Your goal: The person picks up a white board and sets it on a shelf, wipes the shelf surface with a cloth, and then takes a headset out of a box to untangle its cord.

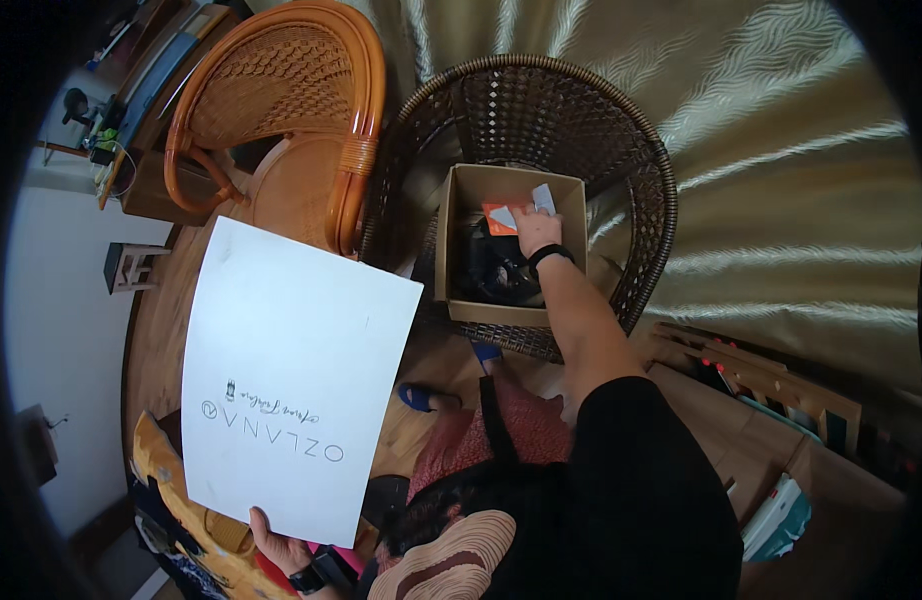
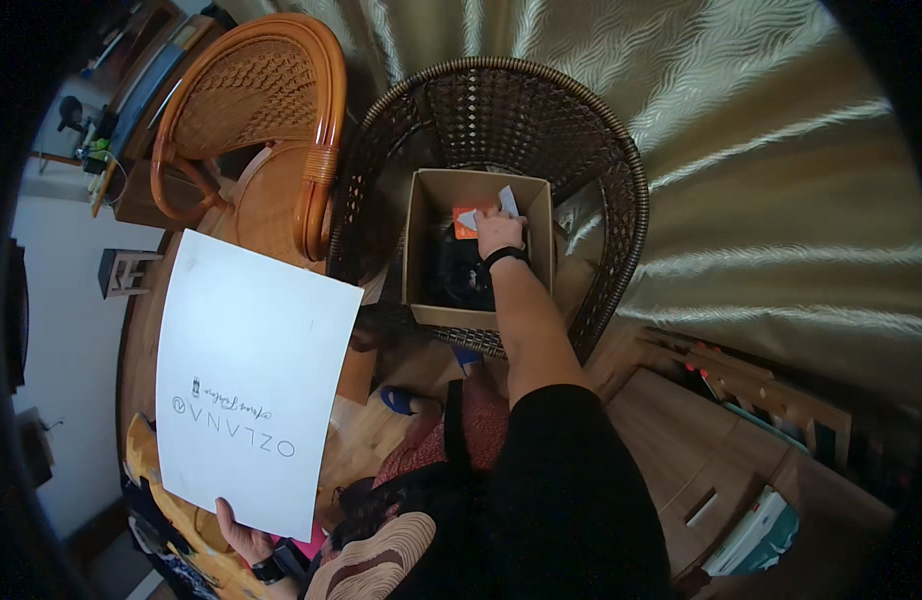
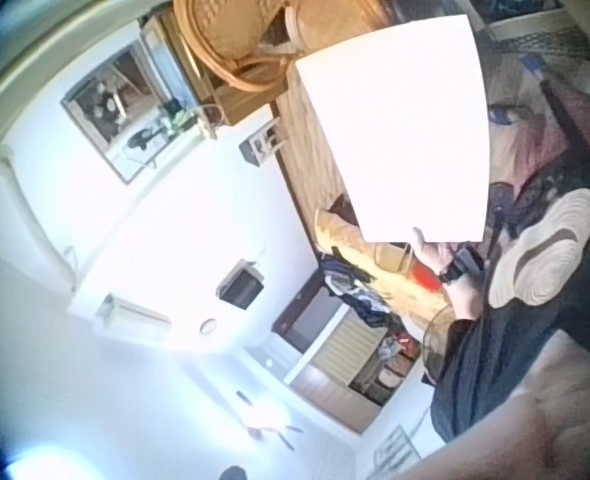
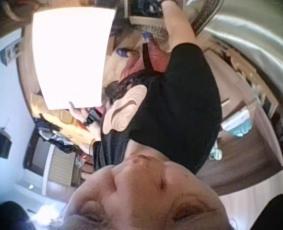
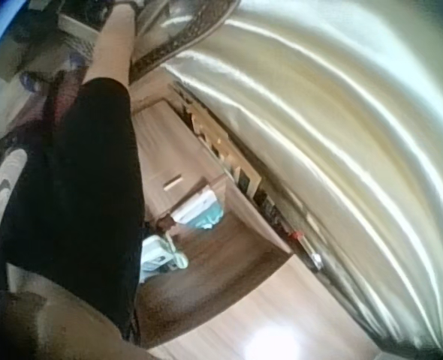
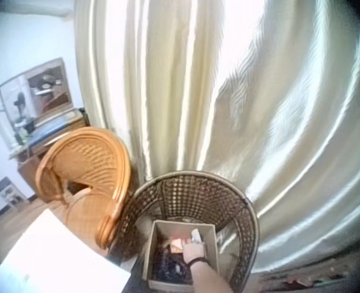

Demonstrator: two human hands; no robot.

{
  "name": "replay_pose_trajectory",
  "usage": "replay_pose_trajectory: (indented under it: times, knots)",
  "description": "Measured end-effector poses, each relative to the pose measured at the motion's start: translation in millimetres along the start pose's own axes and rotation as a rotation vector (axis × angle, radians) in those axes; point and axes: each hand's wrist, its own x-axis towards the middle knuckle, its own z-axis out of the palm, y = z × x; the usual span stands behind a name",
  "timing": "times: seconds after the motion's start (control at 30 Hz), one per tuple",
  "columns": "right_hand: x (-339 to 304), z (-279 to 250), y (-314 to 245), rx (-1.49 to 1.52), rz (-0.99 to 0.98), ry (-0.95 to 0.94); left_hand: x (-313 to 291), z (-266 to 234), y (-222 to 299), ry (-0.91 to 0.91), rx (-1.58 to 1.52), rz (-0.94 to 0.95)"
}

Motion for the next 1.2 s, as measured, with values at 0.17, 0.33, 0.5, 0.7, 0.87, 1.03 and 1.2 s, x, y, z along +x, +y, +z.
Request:
replay_pose_trajectory:
  times: [0.17, 0.33, 0.5, 0.7, 0.87, 1.03, 1.2]
  knots:
    - [-43, -49, -35, 0.423, -0.349, 0.311, -10, 5, -4, -0.032, -0.004, 0.015]
    - [-163, -43, -91, 0.885, -0.685, 0.026, -17, 1, -8, 0.051, -0.013, 0.072]
    - [-169, 81, -115, 0.800, -0.330, -0.444, -14, -18, -5, 0.110, -0.035, 0.041]
    - [-123, 148, -172, 0.635, -0.074, -0.636, -8, -38, -9, 0.226, -0.026, 0.051]
    - [-100, 189, -209, 0.544, 0.135, -0.522, 15, -90, -8, 0.315, 0.044, 0.000]
    - [-97, 186, -216, 0.587, 0.097, -0.506, 23, -84, -4, 0.310, 0.069, 0.028]
    - [-122, 155, -199, 0.539, -0.145, -0.437, 40, -98, 3, 0.248, 0.052, 0.025]
